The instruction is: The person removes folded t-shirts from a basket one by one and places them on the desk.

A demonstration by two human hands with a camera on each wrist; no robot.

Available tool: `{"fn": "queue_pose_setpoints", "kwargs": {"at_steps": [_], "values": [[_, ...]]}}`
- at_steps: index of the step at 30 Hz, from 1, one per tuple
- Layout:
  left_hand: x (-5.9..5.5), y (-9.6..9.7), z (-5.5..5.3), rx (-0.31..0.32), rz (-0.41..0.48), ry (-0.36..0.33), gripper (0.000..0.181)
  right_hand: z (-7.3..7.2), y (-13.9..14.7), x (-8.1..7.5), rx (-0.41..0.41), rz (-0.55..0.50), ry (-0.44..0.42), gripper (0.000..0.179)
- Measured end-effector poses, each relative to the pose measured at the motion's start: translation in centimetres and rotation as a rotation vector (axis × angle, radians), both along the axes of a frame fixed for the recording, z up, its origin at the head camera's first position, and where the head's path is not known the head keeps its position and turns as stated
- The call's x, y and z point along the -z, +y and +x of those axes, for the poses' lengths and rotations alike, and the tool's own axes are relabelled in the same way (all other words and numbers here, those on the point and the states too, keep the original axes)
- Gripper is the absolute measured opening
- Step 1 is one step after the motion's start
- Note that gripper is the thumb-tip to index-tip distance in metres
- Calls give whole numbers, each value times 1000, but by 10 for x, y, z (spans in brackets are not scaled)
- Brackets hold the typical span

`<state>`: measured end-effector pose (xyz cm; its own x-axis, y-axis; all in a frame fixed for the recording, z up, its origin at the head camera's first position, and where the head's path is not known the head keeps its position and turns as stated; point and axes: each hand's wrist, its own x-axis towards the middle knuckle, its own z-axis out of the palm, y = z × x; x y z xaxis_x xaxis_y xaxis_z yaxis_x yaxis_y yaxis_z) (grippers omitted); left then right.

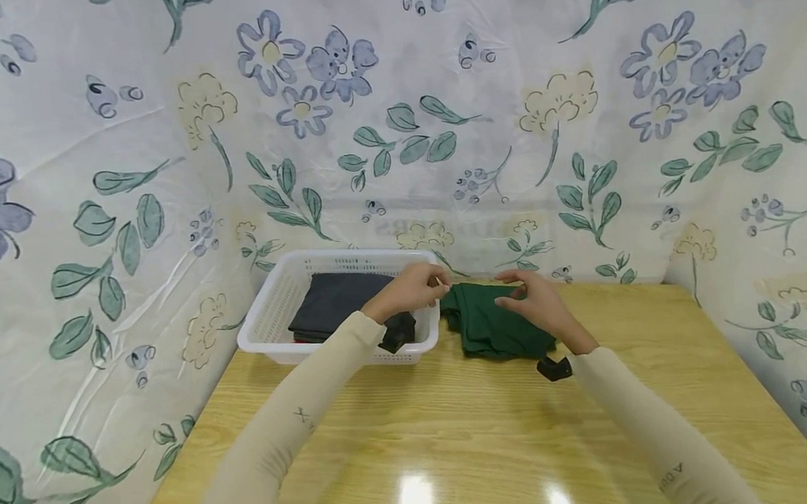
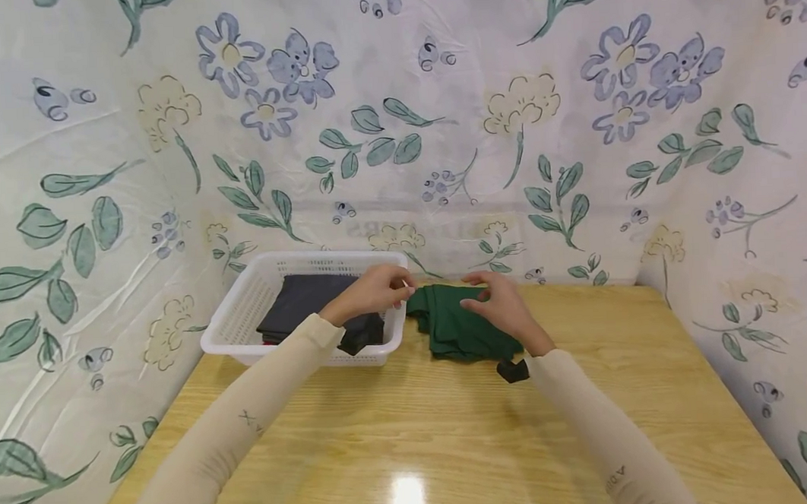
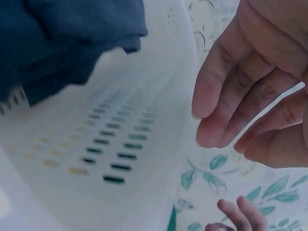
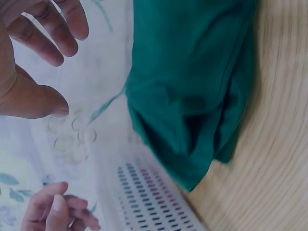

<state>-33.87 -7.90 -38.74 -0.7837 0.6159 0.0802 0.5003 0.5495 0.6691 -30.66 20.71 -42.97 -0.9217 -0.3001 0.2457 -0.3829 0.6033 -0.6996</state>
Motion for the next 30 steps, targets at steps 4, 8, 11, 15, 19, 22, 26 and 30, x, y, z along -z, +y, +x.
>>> {"fn": "queue_pose_setpoints", "kwargs": {"at_steps": [4,8,11,15,19,22,26,30], "values": [[1,-13,-1,-40,6,7,21,1,-12,-6,-20,-21,-11,48],[0,-28,-2,-82,20,-3,23,-1,-26,-12,-36,-26,3,47],[1,-40,-4,-107,17,-4,23,-2,-37,-12,-51,-43,-4,48],[3,-57,-6,-151,-6,9,22,-4,-51,-10,-70,-59,-34,49],[4,-73,-7,-207,-19,18,23,-5,-66,-9,-95,-68,-55,50],[4,-86,-8,-236,-22,2,25,-5,-77,-10,-111,-74,-60,51],[4,-104,-12,-263,-20,-15,27,-5,-92,-13,-131,-77,-55,50],[4,-119,-15,-303,-10,-15,26,-4,-107,-16,-164,-78,-36,48]]}}
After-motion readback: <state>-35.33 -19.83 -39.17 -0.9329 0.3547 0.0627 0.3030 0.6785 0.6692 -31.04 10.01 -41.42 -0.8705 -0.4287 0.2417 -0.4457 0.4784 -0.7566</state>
